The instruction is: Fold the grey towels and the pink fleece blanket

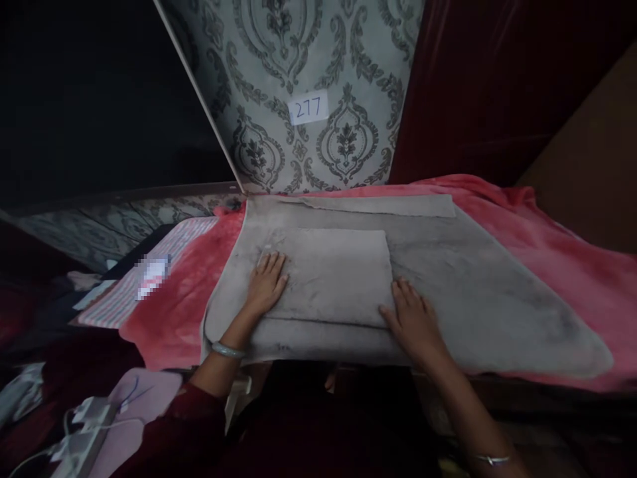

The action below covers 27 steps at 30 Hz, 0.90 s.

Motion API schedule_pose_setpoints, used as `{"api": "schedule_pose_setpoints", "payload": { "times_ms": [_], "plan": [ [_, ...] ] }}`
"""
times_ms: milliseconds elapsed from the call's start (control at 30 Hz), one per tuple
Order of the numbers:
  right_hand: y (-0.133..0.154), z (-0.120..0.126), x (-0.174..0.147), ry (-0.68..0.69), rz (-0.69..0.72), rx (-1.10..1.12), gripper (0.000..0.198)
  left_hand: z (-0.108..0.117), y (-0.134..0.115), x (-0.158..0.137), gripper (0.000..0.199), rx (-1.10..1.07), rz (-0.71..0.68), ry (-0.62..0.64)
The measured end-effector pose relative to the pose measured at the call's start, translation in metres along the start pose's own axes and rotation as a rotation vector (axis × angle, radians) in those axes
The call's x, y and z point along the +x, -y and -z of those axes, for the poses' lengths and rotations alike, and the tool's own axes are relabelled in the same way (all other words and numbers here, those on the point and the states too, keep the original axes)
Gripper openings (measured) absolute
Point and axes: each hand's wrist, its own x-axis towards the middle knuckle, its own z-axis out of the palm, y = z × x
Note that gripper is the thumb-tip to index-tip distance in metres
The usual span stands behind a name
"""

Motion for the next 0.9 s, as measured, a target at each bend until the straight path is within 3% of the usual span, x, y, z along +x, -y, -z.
{"api": "schedule_pose_setpoints", "payload": {
  "times_ms": [133, 233, 400, 467, 533, 667, 900],
  "plan": [
    [0.028, 0.022, 0.005, -0.136, 0.014, 0.024, 0.067, 0.004, 0.026, 0.000, 0.047, -0.251, -0.039, -0.178],
    [0.087, 0.032, 0.020, -0.092, 0.191, 0.050, 0.062, 0.010, 0.048, -0.012, 0.041, -0.329, 0.082, -0.283],
    [0.212, 0.019, 0.050, 0.096, 0.443, 0.063, 0.060, 0.014, 0.048, -0.041, 0.032, -0.238, 0.299, -0.160],
    [0.246, 0.007, 0.058, 0.169, 0.488, 0.057, 0.061, 0.013, 0.039, -0.046, 0.032, -0.135, 0.319, -0.124],
    [0.262, -0.005, 0.061, 0.226, 0.513, 0.038, 0.062, 0.013, 0.033, -0.048, 0.030, -0.054, 0.335, -0.102],
    [0.244, -0.017, 0.055, 0.242, 0.500, 0.017, 0.065, 0.014, 0.031, -0.048, 0.027, -0.016, 0.329, -0.063],
    [0.141, -0.008, 0.021, 0.157, 0.176, -0.122, 0.070, 0.014, 0.033, -0.048, 0.029, -0.051, 0.333, -0.073]
  ]
}}
